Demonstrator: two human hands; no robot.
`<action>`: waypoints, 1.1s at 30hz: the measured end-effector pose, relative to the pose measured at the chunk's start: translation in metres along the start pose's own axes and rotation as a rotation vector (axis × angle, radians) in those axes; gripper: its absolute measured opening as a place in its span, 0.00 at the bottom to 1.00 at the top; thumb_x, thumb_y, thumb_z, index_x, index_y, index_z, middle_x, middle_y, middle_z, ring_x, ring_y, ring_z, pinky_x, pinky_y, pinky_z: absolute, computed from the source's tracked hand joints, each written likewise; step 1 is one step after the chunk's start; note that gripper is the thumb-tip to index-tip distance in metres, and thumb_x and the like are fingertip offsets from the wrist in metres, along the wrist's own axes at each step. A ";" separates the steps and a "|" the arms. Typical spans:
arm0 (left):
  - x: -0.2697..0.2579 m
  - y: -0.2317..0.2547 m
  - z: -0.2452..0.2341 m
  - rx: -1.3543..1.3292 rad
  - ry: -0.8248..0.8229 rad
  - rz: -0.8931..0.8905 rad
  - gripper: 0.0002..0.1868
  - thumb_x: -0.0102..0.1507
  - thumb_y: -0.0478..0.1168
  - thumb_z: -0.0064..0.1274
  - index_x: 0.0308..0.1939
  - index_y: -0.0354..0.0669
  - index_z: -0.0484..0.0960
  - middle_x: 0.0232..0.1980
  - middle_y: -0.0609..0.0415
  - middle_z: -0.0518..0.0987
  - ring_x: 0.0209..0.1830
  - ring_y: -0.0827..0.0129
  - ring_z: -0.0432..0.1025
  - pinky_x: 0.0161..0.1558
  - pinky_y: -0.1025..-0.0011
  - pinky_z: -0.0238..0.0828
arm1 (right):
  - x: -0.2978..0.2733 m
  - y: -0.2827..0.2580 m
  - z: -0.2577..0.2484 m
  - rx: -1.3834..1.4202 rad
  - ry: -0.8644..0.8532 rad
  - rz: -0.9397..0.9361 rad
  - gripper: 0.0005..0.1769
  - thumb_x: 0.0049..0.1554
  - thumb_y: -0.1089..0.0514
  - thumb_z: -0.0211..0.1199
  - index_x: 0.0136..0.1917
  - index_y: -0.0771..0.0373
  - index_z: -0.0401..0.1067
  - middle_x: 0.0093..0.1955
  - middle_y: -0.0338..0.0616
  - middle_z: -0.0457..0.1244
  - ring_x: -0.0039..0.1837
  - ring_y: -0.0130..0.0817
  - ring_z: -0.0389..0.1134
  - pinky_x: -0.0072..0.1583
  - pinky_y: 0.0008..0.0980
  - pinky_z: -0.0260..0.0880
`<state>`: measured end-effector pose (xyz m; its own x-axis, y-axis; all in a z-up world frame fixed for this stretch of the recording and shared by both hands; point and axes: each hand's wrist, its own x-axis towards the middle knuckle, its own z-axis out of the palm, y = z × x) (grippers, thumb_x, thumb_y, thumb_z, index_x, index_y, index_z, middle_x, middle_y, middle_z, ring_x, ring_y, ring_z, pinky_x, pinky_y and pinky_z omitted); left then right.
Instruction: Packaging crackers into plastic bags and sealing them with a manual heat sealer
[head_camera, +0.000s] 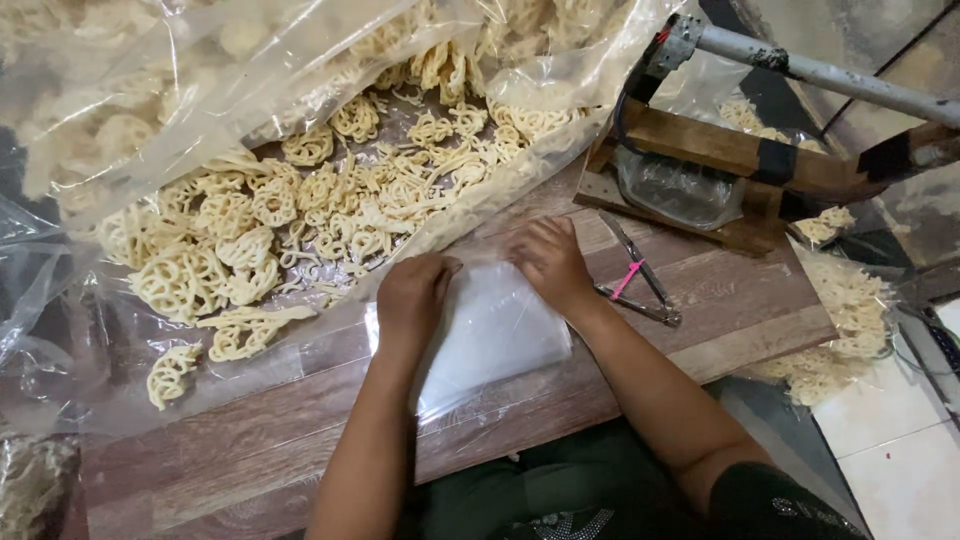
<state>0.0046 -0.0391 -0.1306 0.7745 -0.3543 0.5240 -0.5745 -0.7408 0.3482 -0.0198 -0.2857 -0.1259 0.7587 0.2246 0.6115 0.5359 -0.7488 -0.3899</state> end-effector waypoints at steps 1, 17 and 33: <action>0.003 0.005 -0.008 0.000 0.002 -0.002 0.02 0.62 0.45 0.60 0.37 0.58 0.82 0.31 0.61 0.80 0.37 0.61 0.77 0.42 0.63 0.73 | -0.002 0.006 0.001 0.000 -0.002 -0.002 0.05 0.59 0.56 0.63 0.50 0.48 0.76 0.47 0.33 0.68 0.53 0.37 0.69 0.63 0.40 0.56; -0.002 0.019 -0.026 -1.323 0.297 -0.585 0.15 0.73 0.41 0.45 0.31 0.47 0.67 0.21 0.58 0.69 0.19 0.76 0.67 0.30 0.80 0.64 | 0.009 -0.006 -0.013 0.101 0.302 0.347 0.30 0.49 0.49 0.75 0.61 0.57 0.68 0.45 0.45 0.67 0.49 0.44 0.70 0.55 0.44 0.66; -0.020 0.067 -0.024 -0.564 0.102 0.285 0.17 0.62 0.32 0.59 0.55 0.44 0.84 0.24 0.47 0.80 0.21 0.53 0.75 0.29 0.60 0.73 | -0.001 -0.055 -0.059 0.155 0.129 0.117 0.19 0.50 0.62 0.72 0.55 0.59 0.72 0.54 0.42 0.66 0.56 0.46 0.69 0.56 0.37 0.69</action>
